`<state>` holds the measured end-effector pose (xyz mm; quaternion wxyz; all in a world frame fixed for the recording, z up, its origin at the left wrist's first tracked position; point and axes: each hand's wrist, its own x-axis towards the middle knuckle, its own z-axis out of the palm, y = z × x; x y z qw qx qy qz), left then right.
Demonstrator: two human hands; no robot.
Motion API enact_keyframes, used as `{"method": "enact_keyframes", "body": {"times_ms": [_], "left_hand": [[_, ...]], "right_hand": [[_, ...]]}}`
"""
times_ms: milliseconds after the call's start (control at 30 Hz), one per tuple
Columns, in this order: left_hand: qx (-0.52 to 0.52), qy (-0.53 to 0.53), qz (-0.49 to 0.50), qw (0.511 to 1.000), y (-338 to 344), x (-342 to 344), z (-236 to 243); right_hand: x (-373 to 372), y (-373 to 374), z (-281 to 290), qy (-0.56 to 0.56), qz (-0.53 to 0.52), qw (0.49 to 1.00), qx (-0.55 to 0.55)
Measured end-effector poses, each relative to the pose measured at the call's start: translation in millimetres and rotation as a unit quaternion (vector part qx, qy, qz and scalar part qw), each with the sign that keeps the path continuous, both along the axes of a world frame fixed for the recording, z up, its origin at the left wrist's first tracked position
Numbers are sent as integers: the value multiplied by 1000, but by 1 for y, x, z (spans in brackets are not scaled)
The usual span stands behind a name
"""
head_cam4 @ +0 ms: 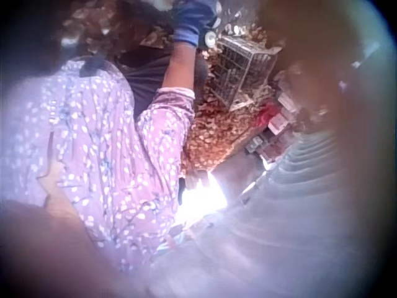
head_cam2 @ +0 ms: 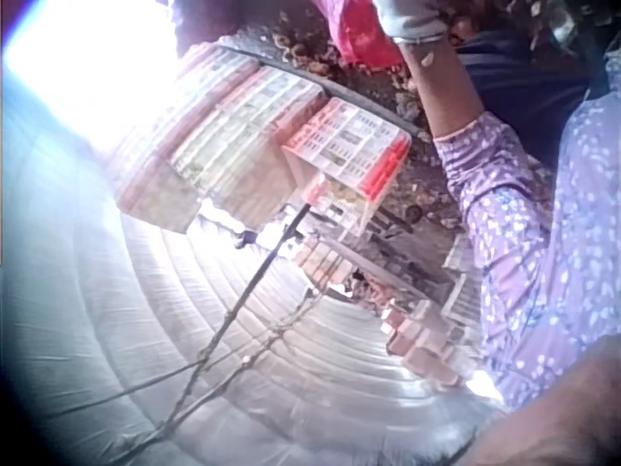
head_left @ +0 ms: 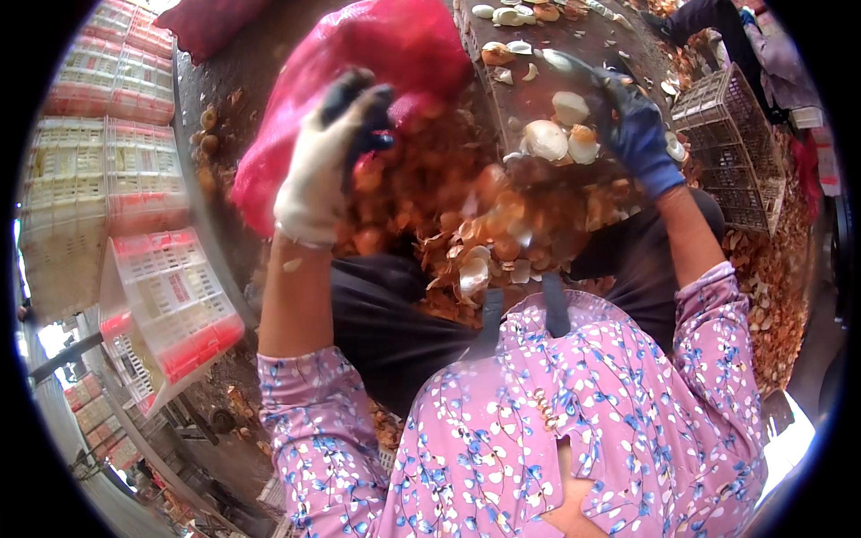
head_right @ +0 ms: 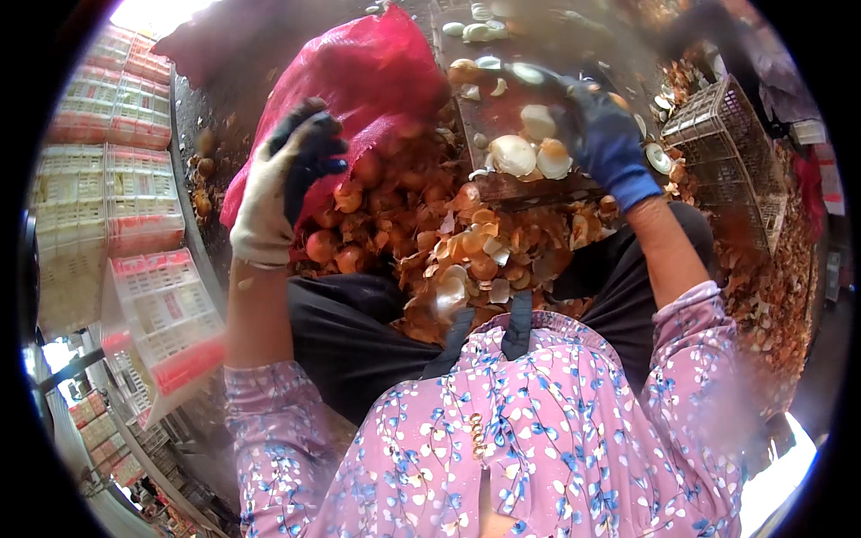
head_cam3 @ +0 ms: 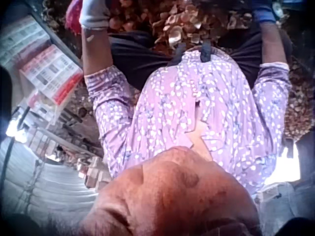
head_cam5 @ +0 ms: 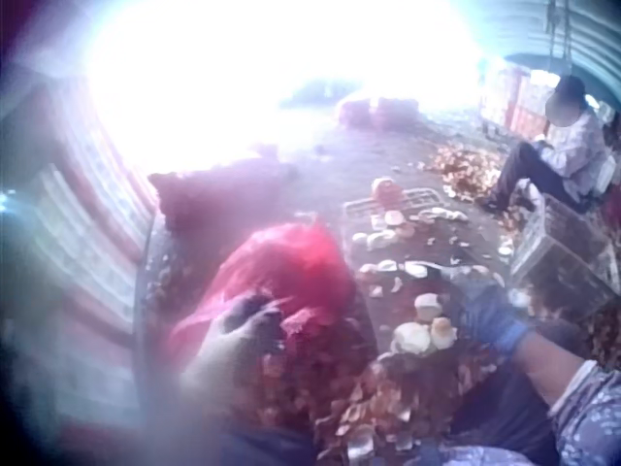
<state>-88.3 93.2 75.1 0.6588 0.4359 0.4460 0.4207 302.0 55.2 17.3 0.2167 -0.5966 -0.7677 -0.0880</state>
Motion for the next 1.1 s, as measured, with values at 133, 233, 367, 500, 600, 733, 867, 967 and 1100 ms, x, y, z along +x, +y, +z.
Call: {"method": "enact_keyframes", "body": {"times_ms": [133, 233, 367, 500, 600, 733, 867, 967, 1100], "left_hand": [[43, -80, 67, 994, -11, -1, -3], [53, -48, 91, 993, -9, 5, -2], [96, -101, 124, 983, 5, 8, -2], [108, -60, 113, 986, -1, 15, 2], [123, 37, 84, 988, -12, 12, 11], [154, 147, 86, 973, -24, 13, 20], [190, 206, 77, 957, -29, 20, 24], [158, 226, 54, 960, -30, 28, 30], [109, 158, 22, 981, -28, 43, 53]], "right_hand": [[-89, -27, 18, 52, 209, 976, 15], [-131, -44, -6, 48, 257, 958, -120], [-154, -44, -47, -47, 221, 945, -236], [-165, -40, -86, -104, 189, 910, -355], [-177, -40, -123, -99, 187, 888, -408], [-201, -38, -132, -159, 200, 839, -481], [-210, -38, -177, -228, 195, 729, -615], [-194, -74, -190, -205, 218, 798, -523], [-183, -85, -186, -220, 208, 760, -575]]}}
